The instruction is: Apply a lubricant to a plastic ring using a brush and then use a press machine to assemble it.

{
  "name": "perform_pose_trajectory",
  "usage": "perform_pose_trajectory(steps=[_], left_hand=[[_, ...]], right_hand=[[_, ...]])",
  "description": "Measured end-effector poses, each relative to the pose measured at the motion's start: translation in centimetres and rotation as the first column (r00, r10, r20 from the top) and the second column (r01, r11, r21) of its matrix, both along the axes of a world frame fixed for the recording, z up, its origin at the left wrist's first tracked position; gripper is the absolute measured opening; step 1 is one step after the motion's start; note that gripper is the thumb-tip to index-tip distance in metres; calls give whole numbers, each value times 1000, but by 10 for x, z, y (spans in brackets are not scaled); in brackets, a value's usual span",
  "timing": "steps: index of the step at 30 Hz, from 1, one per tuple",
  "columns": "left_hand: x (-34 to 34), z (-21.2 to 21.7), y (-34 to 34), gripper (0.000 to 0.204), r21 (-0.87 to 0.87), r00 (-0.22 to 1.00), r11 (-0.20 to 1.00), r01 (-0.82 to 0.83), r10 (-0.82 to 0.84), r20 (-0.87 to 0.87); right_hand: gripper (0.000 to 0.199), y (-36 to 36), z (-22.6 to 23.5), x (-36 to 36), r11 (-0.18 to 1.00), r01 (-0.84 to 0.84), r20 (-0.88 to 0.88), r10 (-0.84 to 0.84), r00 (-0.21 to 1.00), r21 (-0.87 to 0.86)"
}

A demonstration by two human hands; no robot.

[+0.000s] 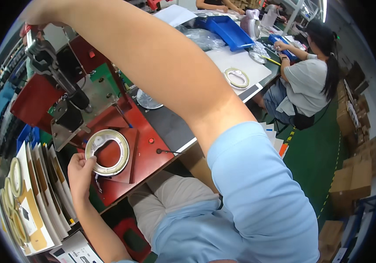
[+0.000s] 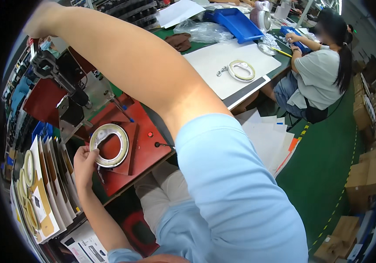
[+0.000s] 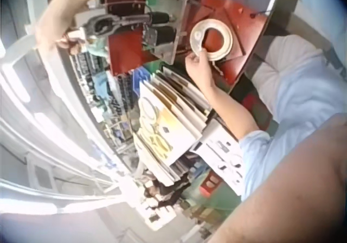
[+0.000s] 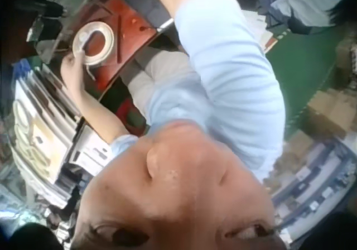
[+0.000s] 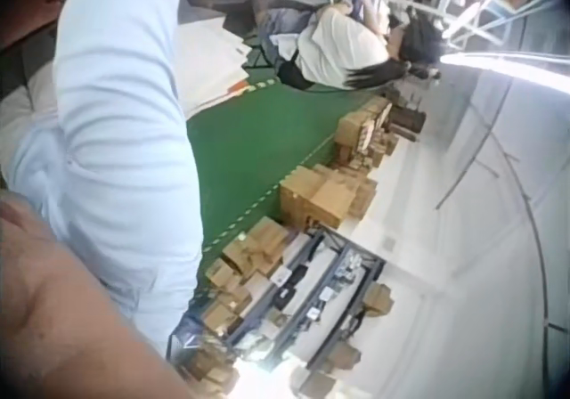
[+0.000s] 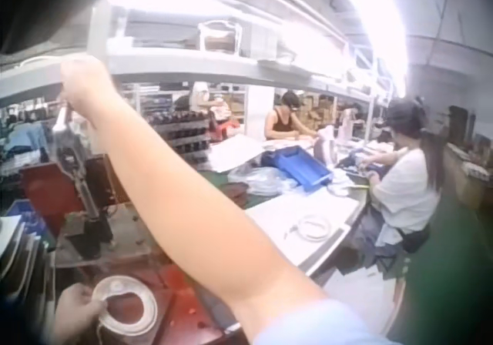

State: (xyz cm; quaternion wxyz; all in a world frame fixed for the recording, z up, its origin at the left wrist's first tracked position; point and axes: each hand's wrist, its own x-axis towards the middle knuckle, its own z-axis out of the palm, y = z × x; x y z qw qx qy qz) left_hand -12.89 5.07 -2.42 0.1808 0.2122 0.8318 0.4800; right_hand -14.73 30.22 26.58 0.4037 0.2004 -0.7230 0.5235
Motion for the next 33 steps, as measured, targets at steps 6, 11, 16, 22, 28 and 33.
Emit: perform_pose_trajectory(steps=[6,11,16,22,28,33], left_hand=[[34,-11,-37,23,507,935,861,-44,-144,325],[62,-20,-44,27,632,936,775,-4,-220,275],[79,-37,-41,30,667,941,742,-70,-172,290],[92,-50,-39,32,636,931,762,-119,-137,338],[90,-50,-36,33,647,921,737,-196,-88,379],[87,-49,-38,33,639,916,746,-187,-103,388]], right_hand=[[31,0,-33,26,954,188,400,-269,876,232],[37,16,-74,119,895,437,-266,-403,876,84],[20,49,-212,208,765,622,123,-642,757,168],[24,103,-364,244,486,628,312,-874,374,608],[19,110,-377,236,511,570,394,-860,325,643],[17,122,-360,210,529,694,363,-846,390,488]])
